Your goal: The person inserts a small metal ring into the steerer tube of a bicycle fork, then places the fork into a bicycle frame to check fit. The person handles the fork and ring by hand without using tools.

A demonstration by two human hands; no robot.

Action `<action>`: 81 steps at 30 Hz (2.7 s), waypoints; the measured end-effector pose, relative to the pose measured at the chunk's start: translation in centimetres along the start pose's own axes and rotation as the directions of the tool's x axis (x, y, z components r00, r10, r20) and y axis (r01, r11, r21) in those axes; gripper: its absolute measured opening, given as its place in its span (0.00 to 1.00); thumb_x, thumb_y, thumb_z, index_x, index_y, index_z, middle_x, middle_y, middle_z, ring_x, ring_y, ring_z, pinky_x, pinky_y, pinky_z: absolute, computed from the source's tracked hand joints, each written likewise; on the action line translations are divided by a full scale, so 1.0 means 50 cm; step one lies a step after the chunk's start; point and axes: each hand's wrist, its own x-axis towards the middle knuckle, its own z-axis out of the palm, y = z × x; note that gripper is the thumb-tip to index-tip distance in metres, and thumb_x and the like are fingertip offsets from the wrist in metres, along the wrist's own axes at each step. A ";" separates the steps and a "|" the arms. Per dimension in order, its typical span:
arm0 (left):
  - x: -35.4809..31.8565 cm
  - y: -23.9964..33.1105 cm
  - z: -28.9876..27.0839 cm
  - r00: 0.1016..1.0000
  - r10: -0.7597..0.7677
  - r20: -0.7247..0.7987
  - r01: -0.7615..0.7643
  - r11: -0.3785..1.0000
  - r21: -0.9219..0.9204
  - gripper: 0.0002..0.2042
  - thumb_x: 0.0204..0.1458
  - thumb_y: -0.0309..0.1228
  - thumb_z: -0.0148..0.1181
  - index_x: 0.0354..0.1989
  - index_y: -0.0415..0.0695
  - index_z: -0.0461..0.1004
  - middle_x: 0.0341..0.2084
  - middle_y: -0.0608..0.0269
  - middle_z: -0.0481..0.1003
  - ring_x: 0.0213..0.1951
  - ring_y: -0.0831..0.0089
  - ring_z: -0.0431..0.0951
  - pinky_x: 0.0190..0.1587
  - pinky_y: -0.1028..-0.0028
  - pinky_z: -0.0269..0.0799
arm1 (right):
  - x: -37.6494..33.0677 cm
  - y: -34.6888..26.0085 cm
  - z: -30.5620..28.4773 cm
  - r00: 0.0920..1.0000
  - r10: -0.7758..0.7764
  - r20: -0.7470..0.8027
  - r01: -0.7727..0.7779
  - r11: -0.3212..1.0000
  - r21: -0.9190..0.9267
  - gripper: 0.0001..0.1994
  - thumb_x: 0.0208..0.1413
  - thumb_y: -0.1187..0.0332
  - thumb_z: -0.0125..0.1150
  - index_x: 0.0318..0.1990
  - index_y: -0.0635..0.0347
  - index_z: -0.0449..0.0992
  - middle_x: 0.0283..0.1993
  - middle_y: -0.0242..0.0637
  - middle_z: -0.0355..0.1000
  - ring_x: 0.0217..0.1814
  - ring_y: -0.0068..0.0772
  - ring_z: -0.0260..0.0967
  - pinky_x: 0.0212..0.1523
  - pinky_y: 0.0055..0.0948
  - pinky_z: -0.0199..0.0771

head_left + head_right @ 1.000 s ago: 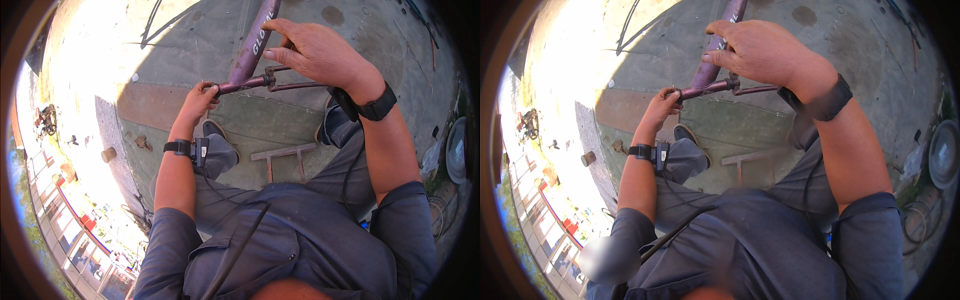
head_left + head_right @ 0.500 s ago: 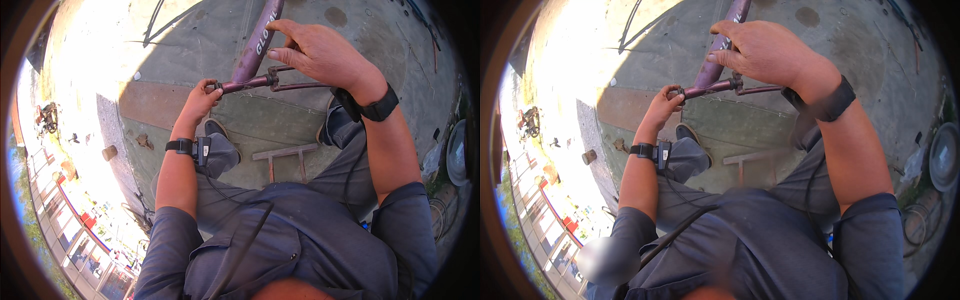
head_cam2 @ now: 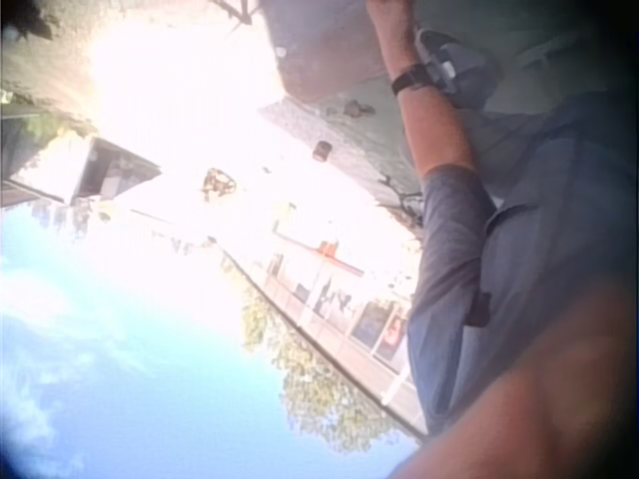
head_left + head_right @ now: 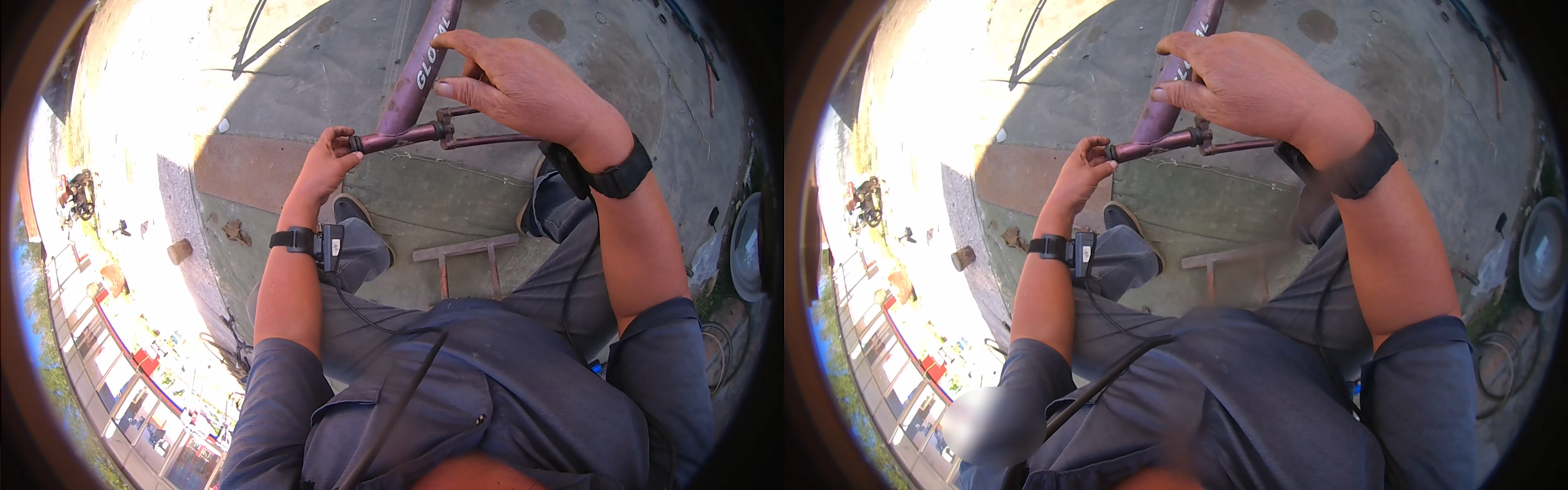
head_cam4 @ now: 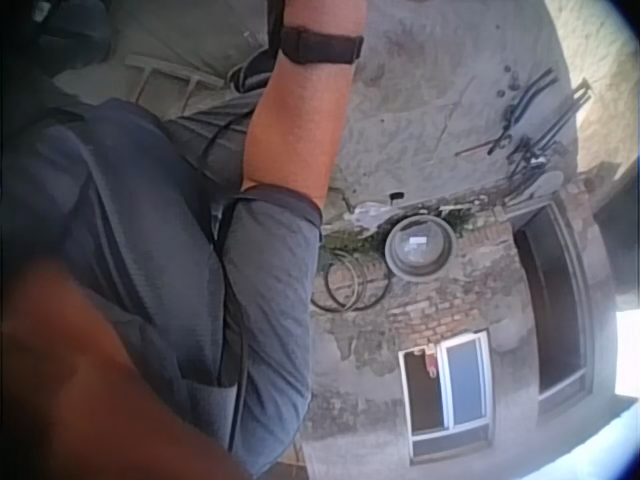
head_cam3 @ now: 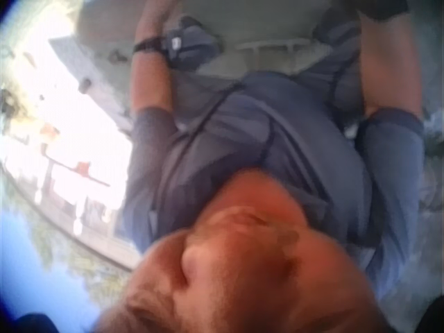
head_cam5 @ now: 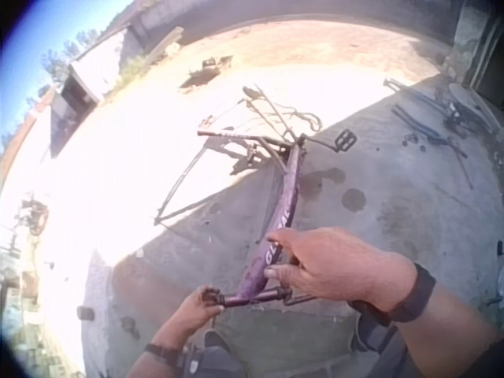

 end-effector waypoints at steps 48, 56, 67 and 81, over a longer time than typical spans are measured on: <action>0.012 0.022 -0.014 0.913 -0.401 0.079 0.408 0.904 -0.124 0.27 0.59 0.32 0.70 0.63 0.33 0.68 0.41 0.56 0.80 0.42 0.70 0.80 0.44 0.72 0.78 | 0.002 0.003 0.007 1.000 0.005 -0.001 -0.005 1.000 -0.018 0.26 0.67 0.53 0.60 0.64 0.61 0.71 0.31 0.42 0.77 0.33 0.48 0.75 0.34 0.42 0.70; 0.000 0.011 0.004 0.995 -0.104 -0.011 0.103 0.994 -0.046 0.26 0.61 0.35 0.67 0.63 0.34 0.67 0.43 0.54 0.79 0.43 0.69 0.80 0.44 0.72 0.78 | 0.004 -0.001 0.003 0.999 0.037 0.012 -0.037 0.999 0.004 0.25 0.66 0.49 0.59 0.60 0.60 0.74 0.35 0.49 0.80 0.41 0.57 0.77 0.39 0.50 0.73; 0.003 -0.004 0.003 0.998 0.061 0.008 -0.061 0.998 -0.029 0.25 0.64 0.37 0.62 0.62 0.33 0.68 0.47 0.50 0.79 0.41 0.66 0.84 0.38 0.73 0.78 | 0.002 -0.002 0.000 0.999 0.040 0.011 -0.040 0.999 0.013 0.26 0.65 0.50 0.60 0.60 0.61 0.74 0.35 0.49 0.80 0.41 0.57 0.77 0.39 0.50 0.74; 0.000 0.004 0.008 1.000 -0.012 -0.002 0.012 0.998 -0.054 0.26 0.66 0.46 0.60 0.61 0.37 0.69 0.43 0.55 0.79 0.36 0.72 0.81 0.38 0.74 0.77 | 0.002 -0.004 -0.002 0.999 0.037 0.009 -0.037 0.999 0.006 0.26 0.64 0.50 0.61 0.60 0.61 0.74 0.36 0.50 0.80 0.41 0.58 0.77 0.40 0.50 0.74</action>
